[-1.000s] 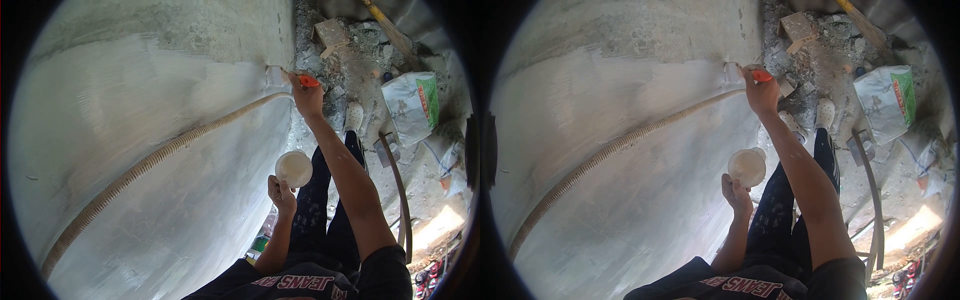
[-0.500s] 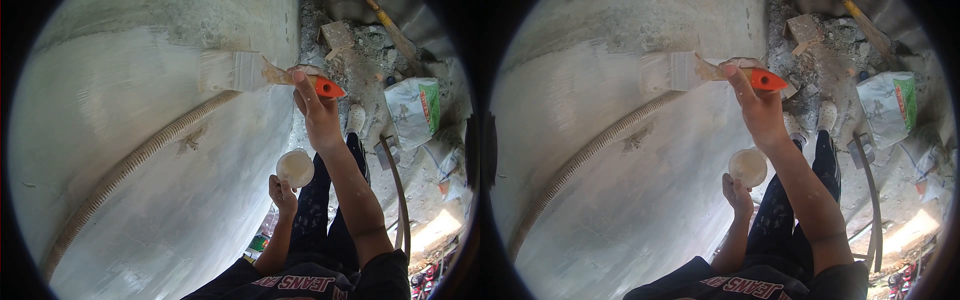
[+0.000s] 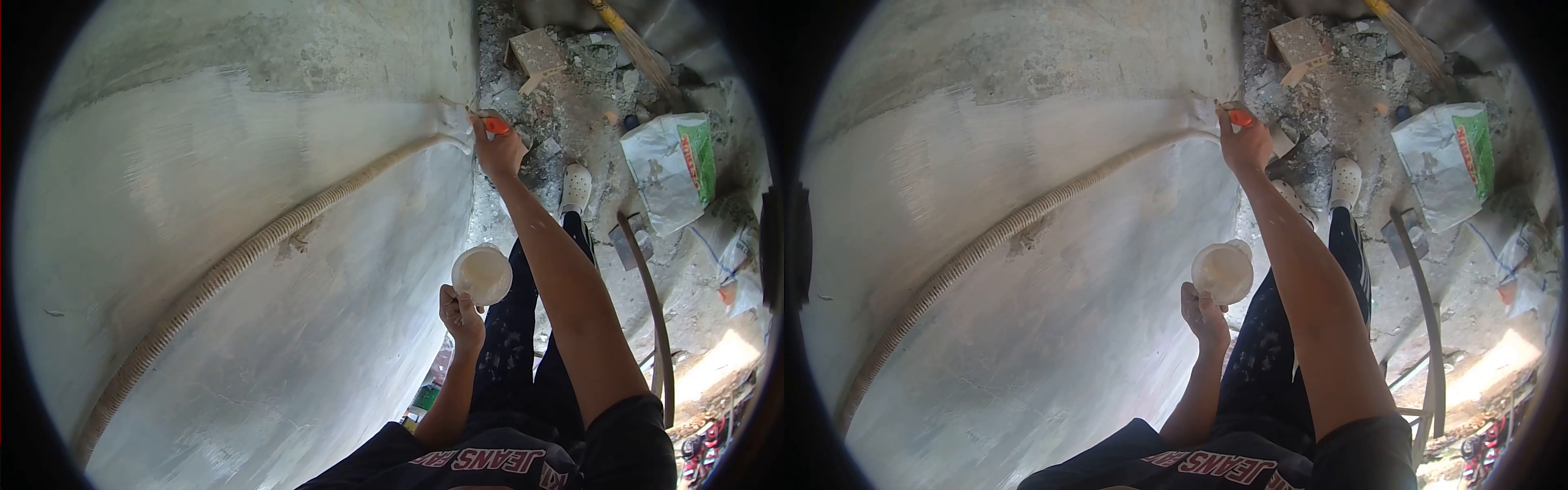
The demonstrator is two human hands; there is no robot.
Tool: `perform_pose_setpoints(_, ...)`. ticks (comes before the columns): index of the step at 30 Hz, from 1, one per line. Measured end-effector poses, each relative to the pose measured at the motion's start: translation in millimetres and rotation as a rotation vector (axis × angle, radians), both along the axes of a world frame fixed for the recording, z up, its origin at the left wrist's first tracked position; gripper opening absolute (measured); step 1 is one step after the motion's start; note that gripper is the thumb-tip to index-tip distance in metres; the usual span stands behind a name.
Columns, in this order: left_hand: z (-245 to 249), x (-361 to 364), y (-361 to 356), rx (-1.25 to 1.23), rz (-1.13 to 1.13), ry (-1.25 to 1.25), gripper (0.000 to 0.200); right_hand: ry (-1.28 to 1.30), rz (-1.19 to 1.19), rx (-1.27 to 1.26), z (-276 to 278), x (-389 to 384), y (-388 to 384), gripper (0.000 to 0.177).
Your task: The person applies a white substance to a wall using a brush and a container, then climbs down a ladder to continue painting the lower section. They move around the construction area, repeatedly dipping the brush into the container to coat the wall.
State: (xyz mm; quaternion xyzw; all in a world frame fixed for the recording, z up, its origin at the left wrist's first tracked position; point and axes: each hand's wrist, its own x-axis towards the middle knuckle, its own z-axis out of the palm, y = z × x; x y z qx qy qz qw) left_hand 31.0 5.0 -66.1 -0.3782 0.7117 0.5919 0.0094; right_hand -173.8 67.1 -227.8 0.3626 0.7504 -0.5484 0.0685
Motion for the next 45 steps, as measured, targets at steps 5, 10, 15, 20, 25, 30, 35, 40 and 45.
perform_pose_setpoints(5,-1.8,4.0,2.6,0.022,-0.037,-0.011,0.024,0.012,0.143,-0.105,10.1,22.1,0.9,0.022)
perform_pose_setpoints(10,-4.2,6.8,3.8,0.012,-0.048,-0.023,0.023,0.215,0.053,-0.462,41.3,42.1,7.7,0.018)
perform_pose_setpoints(15,-7.6,9.0,-1.2,-0.009,-0.043,-0.052,0.021,0.153,-0.192,-0.889,35.6,55.5,27.0,0.020)
perform_pose_setpoints(20,-13.8,9.8,-4.0,0.010,-0.032,-0.093,0.021,0.014,-0.318,-1.005,-33.8,53.2,5.7,0.021)
perform_pose_setpoints(25,-18.7,12.5,-7.0,0.009,0.009,-0.102,0.022,-0.057,-0.294,-0.633,-86.2,31.9,-6.8,0.026)
perform_pose_setpoints(30,-25.9,15.3,-6.0,0.016,0.005,-0.123,0.029,0.093,-0.277,-0.216,-111.8,23.1,-19.0,0.027)
perform_pose_setpoints(35,-27.1,15.2,-9.6,0.041,-0.048,-0.089,0.026,-0.012,-0.145,-0.088,-105.1,21.3,-34.1,0.026)
perform_pose_setpoints(40,-27.0,11.7,-14.2,0.028,-0.054,-0.086,0.026,0.104,-0.191,-0.486,-77.7,27.8,-21.8,0.025)
perform_pose_setpoints(45,-24.0,1.4,-6.8,0.019,-0.043,-0.106,0.025,0.017,-0.186,-0.871,-40.9,44.2,23.7,0.022)
